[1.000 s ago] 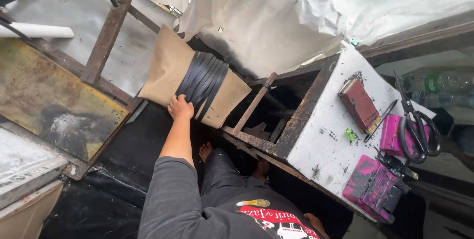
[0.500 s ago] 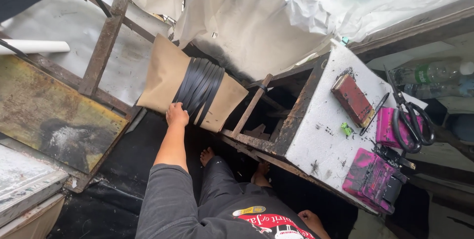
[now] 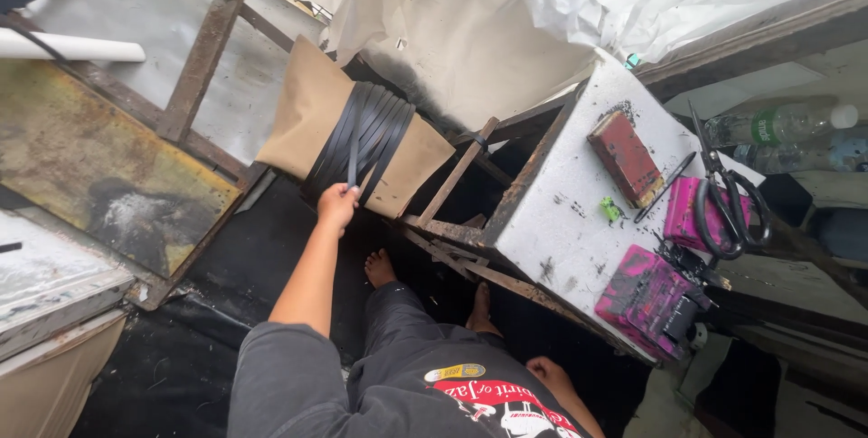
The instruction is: Applying edge paint to leather strips and hanging them on a line to dry
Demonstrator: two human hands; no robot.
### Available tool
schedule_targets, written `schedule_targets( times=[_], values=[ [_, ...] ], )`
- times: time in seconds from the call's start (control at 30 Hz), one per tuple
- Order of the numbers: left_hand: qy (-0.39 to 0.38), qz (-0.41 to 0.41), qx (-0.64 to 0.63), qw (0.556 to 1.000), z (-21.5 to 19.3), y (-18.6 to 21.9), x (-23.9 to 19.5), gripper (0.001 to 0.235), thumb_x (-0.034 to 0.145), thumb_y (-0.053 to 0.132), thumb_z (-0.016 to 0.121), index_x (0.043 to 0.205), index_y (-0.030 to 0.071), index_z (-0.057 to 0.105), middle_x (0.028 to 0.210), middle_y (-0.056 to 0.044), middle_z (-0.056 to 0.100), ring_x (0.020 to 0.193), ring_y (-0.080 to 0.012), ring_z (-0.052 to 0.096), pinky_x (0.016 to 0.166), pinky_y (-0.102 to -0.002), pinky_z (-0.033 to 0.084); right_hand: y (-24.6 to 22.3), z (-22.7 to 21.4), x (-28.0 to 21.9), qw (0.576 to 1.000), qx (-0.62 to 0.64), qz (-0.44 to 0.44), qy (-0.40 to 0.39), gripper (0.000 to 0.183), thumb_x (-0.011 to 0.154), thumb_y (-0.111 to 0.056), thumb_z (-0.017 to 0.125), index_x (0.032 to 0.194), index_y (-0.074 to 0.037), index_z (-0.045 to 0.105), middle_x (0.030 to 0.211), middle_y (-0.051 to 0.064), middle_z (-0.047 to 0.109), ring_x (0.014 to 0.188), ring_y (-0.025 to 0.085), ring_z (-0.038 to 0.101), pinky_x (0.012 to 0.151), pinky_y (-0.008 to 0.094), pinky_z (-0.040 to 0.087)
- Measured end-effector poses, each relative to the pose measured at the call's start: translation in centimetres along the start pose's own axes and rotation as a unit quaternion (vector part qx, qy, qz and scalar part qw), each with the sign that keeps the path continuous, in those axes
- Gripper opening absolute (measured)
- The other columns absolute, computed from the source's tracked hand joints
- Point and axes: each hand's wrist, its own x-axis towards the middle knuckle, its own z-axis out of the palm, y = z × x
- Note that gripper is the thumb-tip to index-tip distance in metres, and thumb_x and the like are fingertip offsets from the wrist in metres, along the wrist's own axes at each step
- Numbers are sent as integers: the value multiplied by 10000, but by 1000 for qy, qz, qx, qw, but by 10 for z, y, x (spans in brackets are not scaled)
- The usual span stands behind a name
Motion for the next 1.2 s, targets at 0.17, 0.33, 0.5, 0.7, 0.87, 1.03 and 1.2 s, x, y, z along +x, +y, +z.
schedule_targets(
  times=[0.17,0.33,0.5,0.7,0.87,1.03,1.2],
  values=[
    [-56,30,-229,971,32,-18,-89,115,997,200,657,1011,94,700,924,-51,739,731,-115,678,671,-245,501,-109,-32,-16,980,21,-188,-62,336,897,-344,710,1192,-194,770,1127,-20,803,1012,98,732,883,259,535],
    [-62,13,-367,928,81,-39,-180,158,983,254,687,1023,102,669,971,-77,744,767,-135,712,585,-222,526,-198,-39,-29,899,152,-313,-265,352,1004,-131,630,1336,-13,627,665,151,666,579,183,615,555,302,503],
    [-107,43,-529,841,144,-60,-250,202,978,183,706,1151,103,640,979,-69,774,824,-213,788,734,-388,664,-247,-40,-76,813,-22,-546,-202,820,929,-236,789,1625,-164,361,1493,234,489,875,269,736,698,364,608],
    [-39,83,-529,843,164,-50,-295,200,976,173,695,1152,81,672,1032,-65,790,888,-199,788,797,-388,654,-171,-53,-44,879,17,-399,-260,288,1015,-283,689,898,-37,783,617,108,617,478,160,572,356,256,486],
    [21,124,-529,839,134,-24,-285,165,985,227,702,1098,107,691,1054,-88,788,889,-222,788,748,-377,656,-117,-115,-86,877,2,-429,-215,293,998,-262,692,883,-6,778,712,171,729,616,197,645,527,371,565],
    [92,130,-489,857,82,44,-335,139,986,181,673,1052,65,711,1008,-76,769,843,-215,778,695,-336,622,-57,-163,-103,905,-25,-377,-194,333,1008,-339,611,765,-116,660,745,-9,674,711,98,621,668,280,474],
    [140,174,-465,856,47,81,-355,146,983,217,666,1049,100,723,975,-55,782,794,-150,769,624,-268,594,-6,-189,-108,944,57,-253,-206,366,992,-310,675,720,-98,553,644,12,607,587,120,584,547,283,435]
  ],
)
